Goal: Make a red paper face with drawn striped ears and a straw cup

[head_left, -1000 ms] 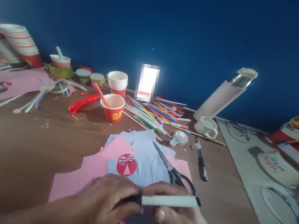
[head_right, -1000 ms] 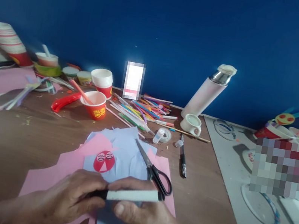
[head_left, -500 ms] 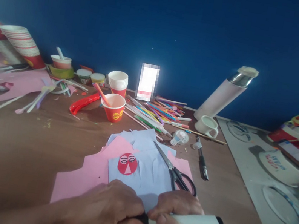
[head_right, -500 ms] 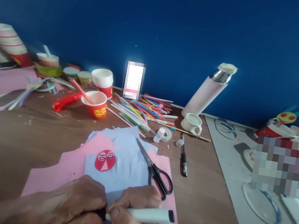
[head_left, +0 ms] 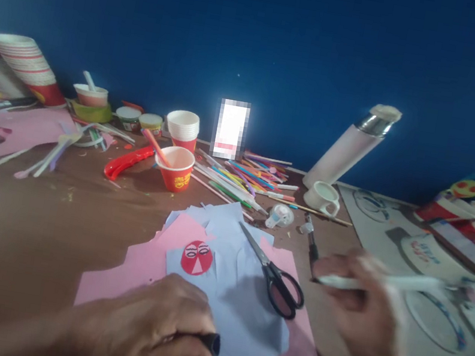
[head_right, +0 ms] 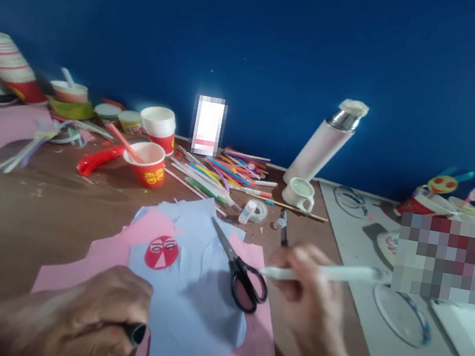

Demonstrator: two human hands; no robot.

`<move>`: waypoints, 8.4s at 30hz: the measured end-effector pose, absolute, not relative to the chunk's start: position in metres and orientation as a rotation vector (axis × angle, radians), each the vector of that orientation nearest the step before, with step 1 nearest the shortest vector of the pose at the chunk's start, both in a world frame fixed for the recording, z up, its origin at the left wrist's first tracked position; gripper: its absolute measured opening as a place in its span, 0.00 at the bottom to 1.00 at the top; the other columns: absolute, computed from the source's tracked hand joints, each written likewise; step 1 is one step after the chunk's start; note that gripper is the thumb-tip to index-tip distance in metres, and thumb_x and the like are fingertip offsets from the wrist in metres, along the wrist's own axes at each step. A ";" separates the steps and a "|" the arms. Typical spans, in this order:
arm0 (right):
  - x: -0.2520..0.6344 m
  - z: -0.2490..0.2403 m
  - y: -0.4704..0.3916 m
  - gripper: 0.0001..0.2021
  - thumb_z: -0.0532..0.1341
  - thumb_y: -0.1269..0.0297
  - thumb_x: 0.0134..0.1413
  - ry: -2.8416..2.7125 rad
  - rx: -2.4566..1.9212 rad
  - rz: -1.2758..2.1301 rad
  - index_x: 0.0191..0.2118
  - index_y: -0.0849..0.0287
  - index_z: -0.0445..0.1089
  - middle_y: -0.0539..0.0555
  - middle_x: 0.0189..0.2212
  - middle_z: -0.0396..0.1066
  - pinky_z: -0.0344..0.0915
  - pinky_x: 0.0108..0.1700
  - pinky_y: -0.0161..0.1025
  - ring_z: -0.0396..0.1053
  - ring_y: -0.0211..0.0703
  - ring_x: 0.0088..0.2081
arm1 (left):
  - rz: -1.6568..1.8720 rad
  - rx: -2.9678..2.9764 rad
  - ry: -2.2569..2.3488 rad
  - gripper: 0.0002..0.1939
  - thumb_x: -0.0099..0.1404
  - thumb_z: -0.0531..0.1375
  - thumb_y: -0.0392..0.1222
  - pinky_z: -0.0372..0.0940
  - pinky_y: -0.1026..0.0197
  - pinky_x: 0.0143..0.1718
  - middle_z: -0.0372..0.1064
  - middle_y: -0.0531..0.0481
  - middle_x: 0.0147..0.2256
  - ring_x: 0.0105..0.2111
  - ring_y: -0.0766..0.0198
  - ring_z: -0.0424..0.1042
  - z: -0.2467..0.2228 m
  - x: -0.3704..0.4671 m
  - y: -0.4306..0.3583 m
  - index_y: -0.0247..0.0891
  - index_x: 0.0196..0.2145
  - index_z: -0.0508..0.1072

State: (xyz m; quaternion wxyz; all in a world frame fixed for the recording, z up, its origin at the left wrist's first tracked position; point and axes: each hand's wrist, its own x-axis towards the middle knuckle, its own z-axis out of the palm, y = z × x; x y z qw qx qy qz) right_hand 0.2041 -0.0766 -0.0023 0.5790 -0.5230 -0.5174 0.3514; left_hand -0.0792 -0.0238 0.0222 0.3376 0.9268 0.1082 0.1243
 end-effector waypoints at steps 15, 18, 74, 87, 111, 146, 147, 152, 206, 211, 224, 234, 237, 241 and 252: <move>0.160 -0.014 -0.071 0.12 0.59 0.55 0.56 -1.095 -1.384 1.234 0.34 0.59 0.69 0.52 0.24 0.73 0.64 0.30 0.32 0.69 0.38 0.27 | 0.476 2.685 0.323 0.09 0.58 0.47 0.28 0.59 0.58 0.32 0.63 0.49 0.28 0.29 0.60 0.61 -0.010 -0.082 -0.020 0.37 0.32 0.63; 0.155 -0.012 -0.066 0.10 0.58 0.57 0.56 -1.147 -1.462 1.200 0.33 0.59 0.68 0.50 0.24 0.73 0.65 0.30 0.31 0.70 0.37 0.27 | 0.493 2.644 0.352 0.11 0.56 0.46 0.30 0.57 0.58 0.31 0.61 0.49 0.28 0.28 0.59 0.60 -0.019 -0.086 -0.019 0.37 0.35 0.64; 0.148 -0.028 -0.070 0.04 0.57 0.70 0.50 -1.971 -1.341 0.379 0.27 0.57 0.66 0.49 0.17 0.68 0.61 0.22 0.35 0.66 0.38 0.19 | 0.307 2.774 0.743 0.18 0.70 0.48 0.47 0.57 0.45 0.51 0.69 0.51 0.26 0.28 0.60 0.71 -0.039 -0.071 -0.038 0.39 0.52 0.66; 0.152 -0.034 -0.072 0.02 0.57 0.68 0.54 -1.992 -1.379 0.367 0.33 0.54 0.64 0.48 0.21 0.71 0.63 0.27 0.38 0.68 0.40 0.23 | 0.289 2.775 0.738 0.17 0.70 0.49 0.46 0.58 0.47 0.50 0.70 0.51 0.26 0.29 0.60 0.71 -0.035 -0.070 -0.035 0.38 0.51 0.67; 0.147 -0.037 -0.067 0.09 0.54 0.73 0.60 -2.178 -1.195 0.081 0.44 0.58 0.68 0.53 0.33 0.76 0.58 0.44 0.43 0.71 0.43 0.40 | 0.229 2.864 0.680 0.15 0.71 0.47 0.47 0.59 0.48 0.45 0.70 0.51 0.26 0.28 0.58 0.71 -0.036 -0.071 -0.033 0.38 0.47 0.66; 0.154 -0.036 -0.069 0.13 0.52 0.75 0.58 -2.268 -1.163 0.237 0.47 0.61 0.66 0.56 0.35 0.74 0.55 0.46 0.47 0.69 0.46 0.42 | 0.406 2.893 0.636 0.15 0.70 0.48 0.44 0.59 0.51 0.42 0.67 0.44 0.50 0.37 0.57 0.67 -0.028 -0.066 -0.038 0.34 0.48 0.67; 0.154 -0.036 -0.069 0.13 0.52 0.75 0.58 -2.266 -1.162 0.235 0.47 0.61 0.66 0.56 0.35 0.74 0.55 0.46 0.47 0.69 0.46 0.41 | 0.384 2.891 0.635 0.15 0.70 0.48 0.44 0.59 0.51 0.42 0.66 0.45 0.50 0.37 0.57 0.67 -0.029 -0.066 -0.038 0.34 0.48 0.67; 0.152 -0.035 -0.068 0.12 0.52 0.74 0.59 -2.255 -1.148 0.219 0.47 0.60 0.66 0.55 0.36 0.75 0.56 0.46 0.46 0.69 0.46 0.41 | 0.356 2.897 0.632 0.15 0.70 0.48 0.45 0.58 0.51 0.43 0.66 0.44 0.51 0.38 0.58 0.67 -0.029 -0.065 -0.038 0.35 0.48 0.67; 0.152 -0.032 -0.070 0.05 0.55 0.73 0.52 -2.125 -1.119 0.196 0.31 0.57 0.65 0.45 0.21 0.71 0.59 0.41 0.44 0.63 0.34 0.20 | 0.339 2.873 0.640 0.15 0.70 0.49 0.47 0.57 0.49 0.49 0.64 0.45 0.53 0.45 0.56 0.65 -0.027 -0.069 -0.039 0.37 0.48 0.67; 0.154 -0.034 -0.072 0.04 0.55 0.73 0.53 -2.122 -1.133 0.207 0.32 0.57 0.64 0.47 0.23 0.72 0.59 0.39 0.45 0.62 0.35 0.21 | 0.341 2.871 0.640 0.15 0.70 0.49 0.47 0.57 0.50 0.47 0.64 0.47 0.54 0.45 0.56 0.66 -0.026 -0.069 -0.039 0.37 0.47 0.67; 0.153 -0.028 -0.070 0.04 0.56 0.73 0.54 -2.089 -1.133 0.219 0.32 0.58 0.66 0.47 0.22 0.72 0.59 0.37 0.43 0.63 0.36 0.21 | 0.371 2.857 0.630 0.14 0.70 0.49 0.46 0.56 0.50 0.48 0.65 0.46 0.52 0.46 0.57 0.66 -0.027 -0.068 -0.038 0.37 0.46 0.68; 0.154 -0.030 -0.069 0.04 0.56 0.73 0.54 -2.031 -1.213 0.241 0.32 0.58 0.66 0.48 0.21 0.72 0.59 0.34 0.42 0.63 0.36 0.20 | 0.317 2.858 0.603 0.15 0.70 0.49 0.46 0.56 0.51 0.47 0.66 0.45 0.52 0.45 0.57 0.67 -0.028 -0.068 -0.036 0.36 0.47 0.68; 0.154 -0.031 -0.069 0.04 0.56 0.74 0.53 -2.048 -1.210 0.247 0.32 0.59 0.66 0.47 0.22 0.72 0.58 0.34 0.42 0.63 0.35 0.20 | 0.343 2.866 0.602 0.14 0.70 0.49 0.46 0.56 0.52 0.46 0.66 0.45 0.51 0.44 0.58 0.67 -0.027 -0.067 -0.036 0.36 0.46 0.68; 0.154 -0.031 -0.070 0.04 0.56 0.75 0.53 -2.069 -1.185 0.270 0.31 0.60 0.65 0.47 0.23 0.71 0.57 0.35 0.42 0.63 0.35 0.21 | 0.356 2.862 0.621 0.15 0.70 0.50 0.47 0.55 0.52 0.47 0.66 0.46 0.51 0.45 0.58 0.67 -0.028 -0.067 -0.036 0.37 0.47 0.68; 0.155 -0.031 -0.072 0.04 0.56 0.75 0.53 -2.032 -1.203 0.308 0.31 0.59 0.64 0.47 0.22 0.70 0.56 0.34 0.41 0.62 0.35 0.21 | 0.374 2.870 0.620 0.15 0.70 0.49 0.47 0.55 0.52 0.46 0.65 0.46 0.53 0.41 0.58 0.67 -0.028 -0.067 -0.036 0.36 0.47 0.68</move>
